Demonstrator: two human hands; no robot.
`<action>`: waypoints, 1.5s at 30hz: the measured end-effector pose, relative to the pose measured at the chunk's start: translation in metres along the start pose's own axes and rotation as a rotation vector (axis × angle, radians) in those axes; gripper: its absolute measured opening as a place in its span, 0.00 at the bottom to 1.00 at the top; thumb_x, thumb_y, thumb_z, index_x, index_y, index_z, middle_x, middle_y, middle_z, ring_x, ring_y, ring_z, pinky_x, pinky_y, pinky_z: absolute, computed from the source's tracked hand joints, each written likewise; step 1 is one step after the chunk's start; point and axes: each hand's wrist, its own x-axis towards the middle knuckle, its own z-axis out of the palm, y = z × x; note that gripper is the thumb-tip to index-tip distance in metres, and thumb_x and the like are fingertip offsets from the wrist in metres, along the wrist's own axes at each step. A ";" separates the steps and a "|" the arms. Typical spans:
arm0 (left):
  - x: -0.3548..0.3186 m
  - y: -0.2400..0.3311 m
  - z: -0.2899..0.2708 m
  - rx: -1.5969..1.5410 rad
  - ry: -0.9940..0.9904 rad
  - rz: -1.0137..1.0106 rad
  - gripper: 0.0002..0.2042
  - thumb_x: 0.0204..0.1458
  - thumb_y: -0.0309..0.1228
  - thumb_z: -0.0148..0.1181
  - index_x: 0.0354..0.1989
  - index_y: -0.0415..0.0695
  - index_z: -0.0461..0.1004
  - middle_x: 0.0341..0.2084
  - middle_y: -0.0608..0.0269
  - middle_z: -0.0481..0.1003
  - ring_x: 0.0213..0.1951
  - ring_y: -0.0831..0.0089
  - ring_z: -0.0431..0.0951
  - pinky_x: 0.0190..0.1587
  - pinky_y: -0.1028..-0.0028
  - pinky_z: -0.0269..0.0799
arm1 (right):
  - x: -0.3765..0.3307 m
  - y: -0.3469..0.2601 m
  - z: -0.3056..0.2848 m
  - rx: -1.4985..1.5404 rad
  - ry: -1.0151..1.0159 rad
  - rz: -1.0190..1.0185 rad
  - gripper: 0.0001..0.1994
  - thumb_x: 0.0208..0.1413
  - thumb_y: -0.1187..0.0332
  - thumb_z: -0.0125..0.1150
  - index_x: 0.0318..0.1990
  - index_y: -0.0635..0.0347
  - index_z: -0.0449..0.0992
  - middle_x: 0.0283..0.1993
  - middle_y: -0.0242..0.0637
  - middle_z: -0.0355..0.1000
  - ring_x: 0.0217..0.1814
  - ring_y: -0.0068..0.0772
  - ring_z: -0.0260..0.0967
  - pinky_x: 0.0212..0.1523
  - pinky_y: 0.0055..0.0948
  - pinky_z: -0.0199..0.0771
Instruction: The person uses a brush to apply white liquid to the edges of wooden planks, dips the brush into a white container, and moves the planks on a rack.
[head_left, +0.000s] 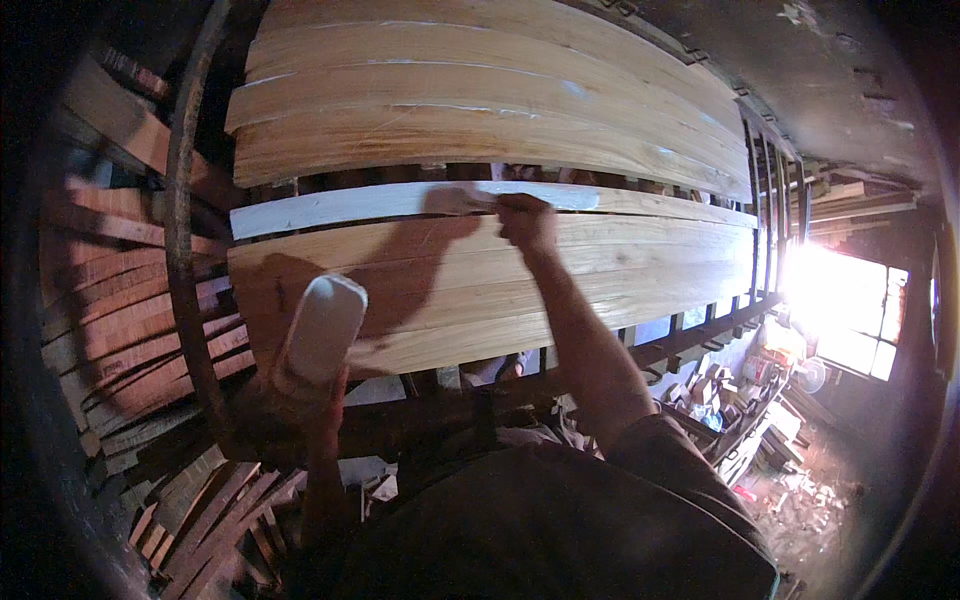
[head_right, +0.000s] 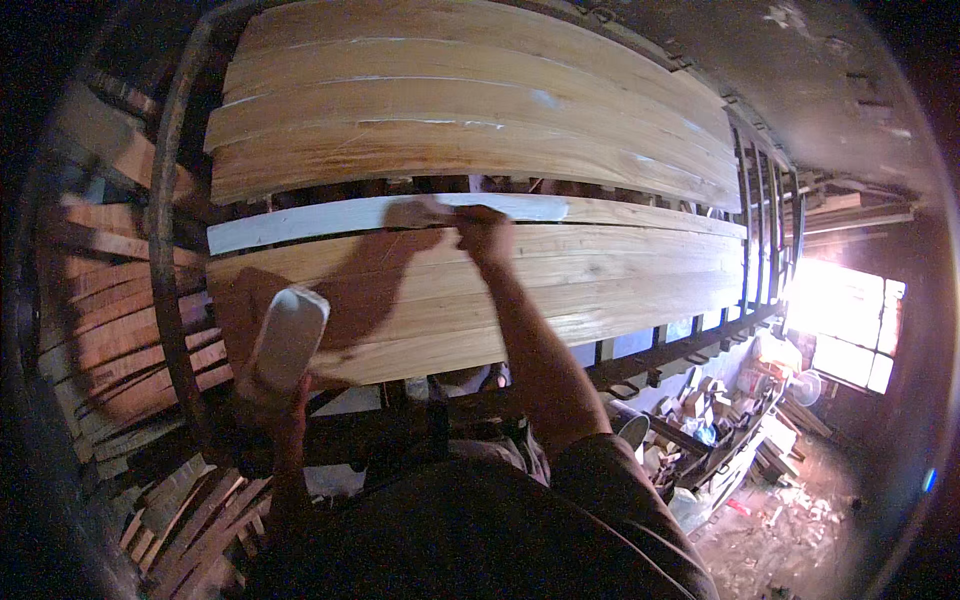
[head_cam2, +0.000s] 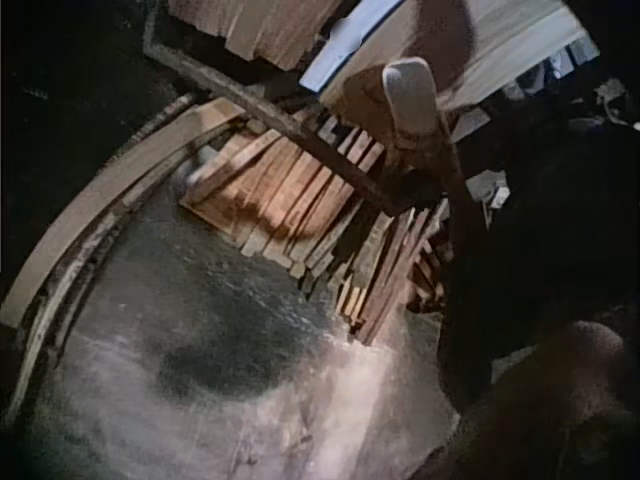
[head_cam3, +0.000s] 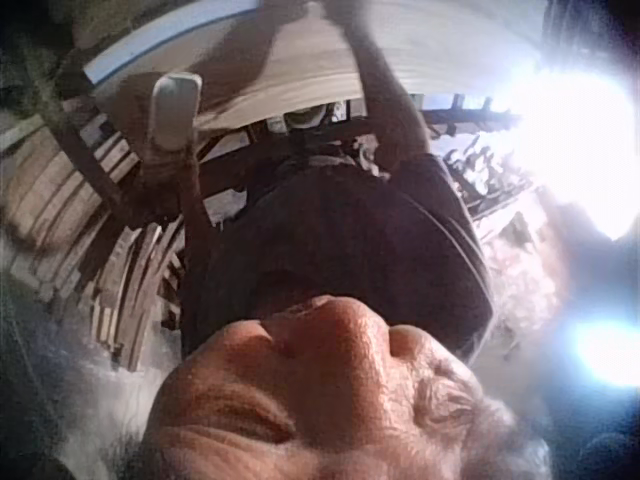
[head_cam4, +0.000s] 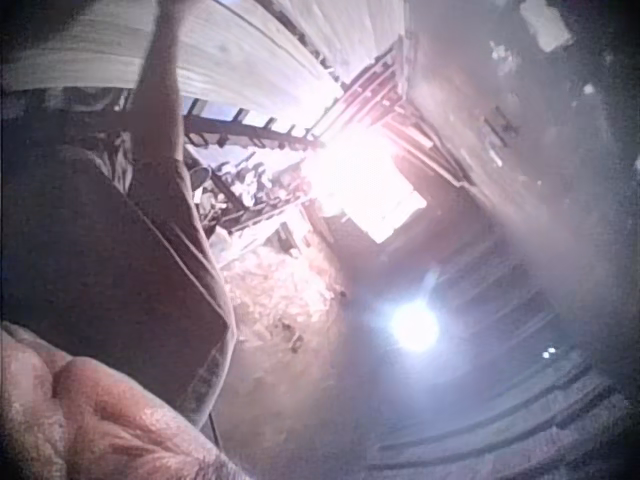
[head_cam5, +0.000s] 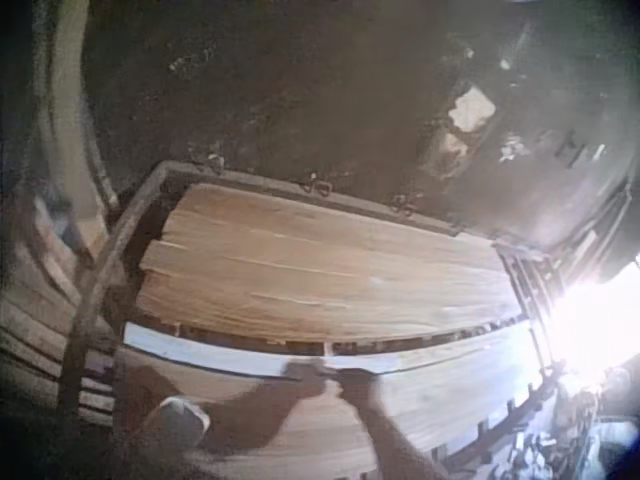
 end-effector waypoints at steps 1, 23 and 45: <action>-0.002 -0.001 -0.001 0.043 0.024 -0.049 0.43 0.44 0.45 0.73 0.64 0.39 0.56 0.61 0.51 0.62 0.57 0.56 0.67 0.57 0.61 0.65 | 0.010 0.026 -0.041 0.153 0.020 0.060 0.11 0.51 0.72 0.64 0.42 0.64 0.80 0.27 0.35 0.75 0.19 0.24 0.68 0.16 0.24 0.66; -0.167 0.174 0.144 0.170 0.054 0.797 0.30 0.42 0.34 0.74 0.54 0.38 0.69 0.46 0.53 0.75 0.47 0.63 0.76 0.50 0.63 0.72 | -0.047 0.158 -0.343 0.027 0.579 -0.207 0.14 0.57 0.62 0.59 0.42 0.63 0.81 0.24 0.35 0.74 0.23 0.24 0.71 0.22 0.27 0.69; -0.341 0.277 0.451 0.128 -0.239 1.201 0.25 0.36 0.34 0.72 0.45 0.44 0.73 0.41 0.55 0.75 0.46 0.55 0.74 0.50 0.61 0.70 | -0.171 0.165 -0.505 0.010 -0.087 -0.071 0.16 0.61 0.60 0.55 0.32 0.64 0.81 0.14 0.30 0.63 0.14 0.23 0.59 0.18 0.31 0.63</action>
